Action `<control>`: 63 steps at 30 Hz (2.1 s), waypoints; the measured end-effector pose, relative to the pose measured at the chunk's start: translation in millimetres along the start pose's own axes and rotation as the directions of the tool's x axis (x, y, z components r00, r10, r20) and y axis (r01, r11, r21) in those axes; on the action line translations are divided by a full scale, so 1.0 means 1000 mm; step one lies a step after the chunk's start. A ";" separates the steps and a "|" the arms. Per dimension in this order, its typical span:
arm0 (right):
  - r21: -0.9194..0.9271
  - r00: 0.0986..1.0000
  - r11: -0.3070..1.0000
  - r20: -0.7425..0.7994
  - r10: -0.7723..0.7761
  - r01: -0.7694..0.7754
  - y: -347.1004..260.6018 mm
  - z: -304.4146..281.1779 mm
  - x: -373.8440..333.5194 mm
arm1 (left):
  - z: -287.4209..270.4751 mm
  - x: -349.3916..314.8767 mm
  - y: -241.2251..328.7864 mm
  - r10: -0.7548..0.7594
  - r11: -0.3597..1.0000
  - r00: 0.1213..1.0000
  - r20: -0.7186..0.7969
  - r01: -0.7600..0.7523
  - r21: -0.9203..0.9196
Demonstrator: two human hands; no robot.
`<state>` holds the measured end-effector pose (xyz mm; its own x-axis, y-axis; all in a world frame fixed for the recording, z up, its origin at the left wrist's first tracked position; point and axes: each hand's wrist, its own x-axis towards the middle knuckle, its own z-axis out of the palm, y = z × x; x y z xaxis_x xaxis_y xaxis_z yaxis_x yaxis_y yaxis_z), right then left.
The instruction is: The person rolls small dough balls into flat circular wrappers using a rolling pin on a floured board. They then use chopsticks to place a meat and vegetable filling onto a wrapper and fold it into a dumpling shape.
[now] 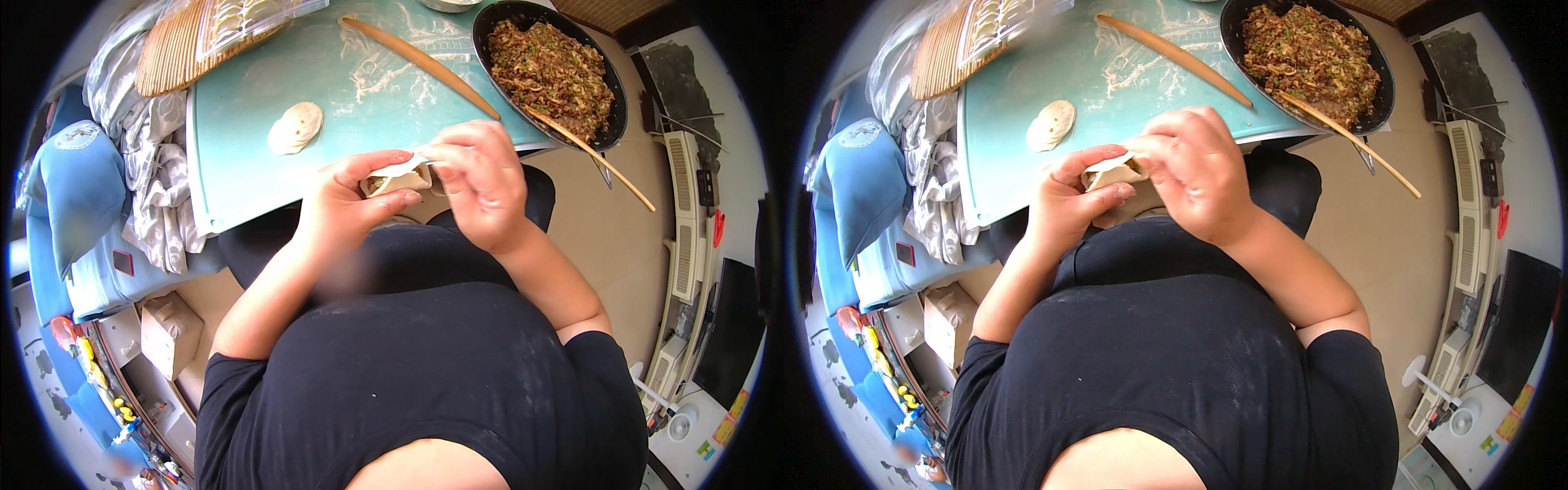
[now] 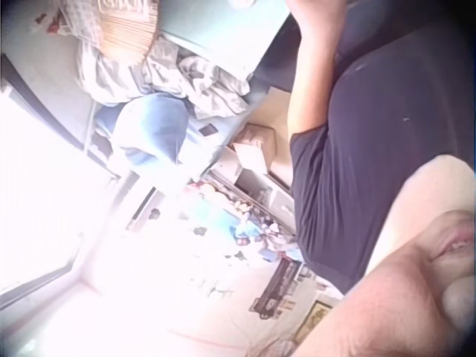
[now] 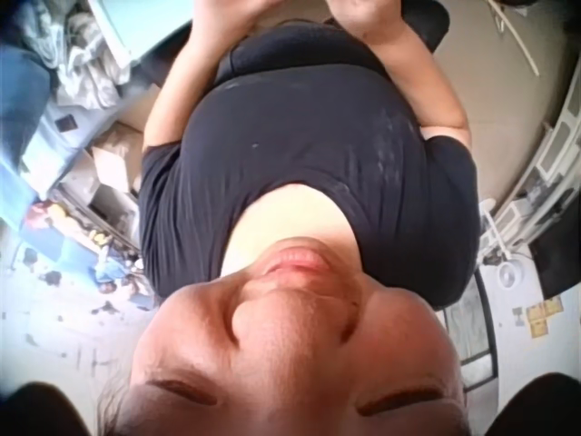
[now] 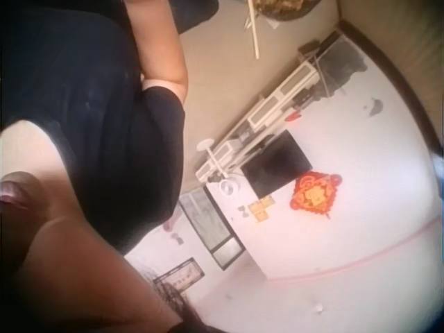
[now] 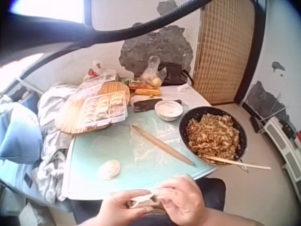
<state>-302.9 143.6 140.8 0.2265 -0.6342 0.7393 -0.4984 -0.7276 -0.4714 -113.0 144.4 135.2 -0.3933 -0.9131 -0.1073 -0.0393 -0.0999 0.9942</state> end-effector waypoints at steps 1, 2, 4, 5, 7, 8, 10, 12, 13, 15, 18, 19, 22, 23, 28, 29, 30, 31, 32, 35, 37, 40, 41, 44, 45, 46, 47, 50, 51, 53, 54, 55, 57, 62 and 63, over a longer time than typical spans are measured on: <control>0.049 0.996 0.994 -0.014 0.094 -0.093 -0.004 -0.004 -0.002 | 0.000 -0.002 0.002 -0.024 0.996 1.000 0.007 0.024 -0.087; 0.078 0.994 0.991 -0.010 0.112 -0.111 -0.006 -0.005 -0.003 | -0.001 -0.003 0.006 -0.037 0.993 0.999 0.017 0.038 -0.113; 0.134 0.989 0.980 -0.003 0.150 -0.148 -0.008 -0.007 -0.004 | -0.002 -0.004 0.012 -0.062 0.984 0.997 0.040 0.068 -0.164; 0.122 0.992 0.984 0.009 0.126 -0.126 -0.009 -0.007 -0.004 | -0.001 -0.005 0.011 -0.031 0.986 0.999 0.022 0.034 -0.166; 0.079 0.997 0.995 0.055 0.051 -0.055 -0.011 -0.007 0.001 | 0.002 -0.006 0.007 0.032 0.985 0.999 -0.012 -0.034 -0.169; 0.059 0.997 0.998 0.081 0.013 -0.018 -0.012 -0.008 0.003 | 0.003 -0.006 0.007 0.044 0.984 0.999 -0.019 -0.046 -0.173; 0.076 0.996 0.994 0.035 0.076 -0.079 -0.012 -0.012 0.002 | 0.004 -0.008 0.006 0.067 0.981 0.997 -0.033 -0.071 -0.183; 0.131 0.979 0.972 -0.031 0.202 -0.196 -0.011 -0.014 -0.004 | 0.003 -0.010 0.005 0.067 0.972 0.996 -0.051 -0.077 -0.220; 0.145 0.976 0.968 -0.042 0.213 -0.205 -0.005 -0.011 -0.006 | 0.003 -0.010 0.005 0.067 0.968 0.996 -0.060 -0.080 -0.239; 0.248 0.929 0.897 0.144 0.341 -0.367 -0.009 -0.012 -0.009 | 0.003 -0.009 0.001 0.118 0.962 0.989 -0.092 -0.137 -0.237; 0.241 0.913 0.889 0.224 0.340 -0.390 -0.011 -0.007 -0.013 | 0.005 -0.007 -0.004 0.202 0.963 0.971 -0.125 -0.220 -0.154; 0.213 0.929 0.913 0.206 0.307 -0.349 -0.013 -0.006 -0.011 | 0.005 -0.006 -0.006 0.231 0.963 0.964 -0.132 -0.246 -0.113; 0.158 0.957 0.952 0.174 0.233 -0.261 -0.015 -0.004 -0.006 | 0.003 -0.005 -0.010 0.360 0.931 0.923 -0.135 -0.345 0.124; 0.145 0.963 0.961 0.168 0.212 -0.237 -0.016 -0.004 -0.005 | 0.004 -0.004 -0.010 0.374 0.925 0.916 -0.146 -0.357 0.134; 0.071 0.981 0.986 0.137 0.140 -0.151 -0.016 0.000 -0.004 | 0.006 -0.001 -0.011 0.477 0.864 0.867 -0.144 -0.432 0.258; 0.061 0.982 0.989 0.140 0.127 -0.136 -0.015 0.001 -0.004 | 0.006 -0.001 -0.011 0.475 0.860 0.870 -0.136 -0.426 0.280; 0.051 0.983 0.991 0.143 0.113 -0.122 -0.015 0.002 -0.005 | 0.006 -0.001 -0.011 0.472 0.856 0.872 -0.129 -0.419 0.302; 0.060 0.984 0.991 0.142 0.111 -0.121 -0.015 0.002 -0.005 | 0.006 -0.001 -0.010 0.469 0.852 0.875 -0.122 -0.412 0.324; 0.069 0.984 0.990 0.140 0.109 -0.119 -0.014 0.002 -0.005 | 0.006 -0.001 -0.010 0.468 0.852 0.877 -0.111 -0.414 0.321; 0.134 0.978 0.978 0.155 0.139 -0.160 -0.010 0.002 -0.009 | 0.006 -0.003 -0.007 0.375 0.915 0.919 -0.122 -0.345 0.210; 0.207 0.961 0.949 0.190 0.200 -0.238 -0.006 -0.002 -0.011 | 0.008 -0.009 0.000 0.182 0.983 0.971 -0.153 -0.185 -0.008; 0.312 0.910 0.861 0.246 0.335 -0.402 -0.005 -0.009 -0.008 | 0.005 -0.011 0.004 0.072 0.986 0.990 -0.122 -0.088 -0.139; 0.331 0.889 0.828 0.239 0.390 -0.452 -0.007 -0.008 -0.008 | 0.005 -0.010 0.003 0.088 0.984 0.989 -0.120 -0.105 -0.144; 0.374 0.837 0.751 0.289 0.464 -0.545 -0.011 -0.007 -0.006 | 0.006 -0.009 0.001 0.128 0.981 0.985 -0.120 -0.143 -0.133; 0.383 0.844 0.754 0.292 0.449 -0.534 -0.010 -0.006 -0.006 | 0.006 -0.009 0.001 0.135 0.983 0.983 -0.122 -0.149 -0.112; 0.393 0.851 0.757 0.294 0.435 -0.522 -0.009 -0.006 -0.006 | 0.007 -0.009 0.001 0.143 0.984 0.982 -0.124 -0.155 -0.090; 0.388 0.841 0.748 0.306 0.446 -0.538 -0.010 -0.007 -0.004 | 0.006 -0.009 0.001 0.143 0.987 0.982 -0.124 -0.152 -0.061; 0.387 0.821 0.726 0.324 0.471 -0.569 -0.016 -0.009 0.000 | 0.006 -0.009 0.000 0.137 0.991 0.982 -0.131 -0.137 0.007; 0.397 0.822 0.722 0.316 0.473 -0.567 -0.017 -0.008 0.001 | 0.006 -0.009 0.000 0.130 0.992 0.982 -0.138 -0.129 0.017; 0.401 0.834 0.732 0.294 0.467 -0.551 -0.021 -0.007 0.001 | 0.006 -0.009 -0.002 0.139 0.990 0.978 -0.153 -0.138 0.015; 0.395 0.844 0.746 0.279 0.458 -0.536 -0.023 -0.006 0.001 | 0.006 -0.008 -0.003 0.155 0.988 0.975 -0.162 -0.157 0.003; 0.388 0.853 0.760 0.264 0.450 -0.521 -0.024 -0.005 0.002 | 0.006 -0.007 -0.005 0.172 0.984 0.970 -0.170 -0.176 -0.009; 0.310 0.915 0.863 0.198 0.352 -0.399 -0.024 -0.003 0.002 | 0.006 -0.007 -0.006 0.144 0.988 0.974 -0.176 -0.152 -0.034; 0.224 0.939 0.914 0.139 0.313 -0.338 -0.025 0.002 -0.001 | 0.008 -0.006 -0.008 0.167 0.982 0.968 -0.190 -0.179 -0.053; 0.234 0.945 0.917 0.128 0.301 -0.324 -0.024 0.003 -0.001 | 0.009 -0.006 -0.008 0.164 0.984 0.968 -0.189 -0.175 -0.043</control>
<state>-288.7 161.3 149.7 0.1709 -0.8520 0.4948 -0.3349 -0.5225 -0.7841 -118.3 153.9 128.1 -0.2134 -0.9752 0.0586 0.0693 0.0447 0.9966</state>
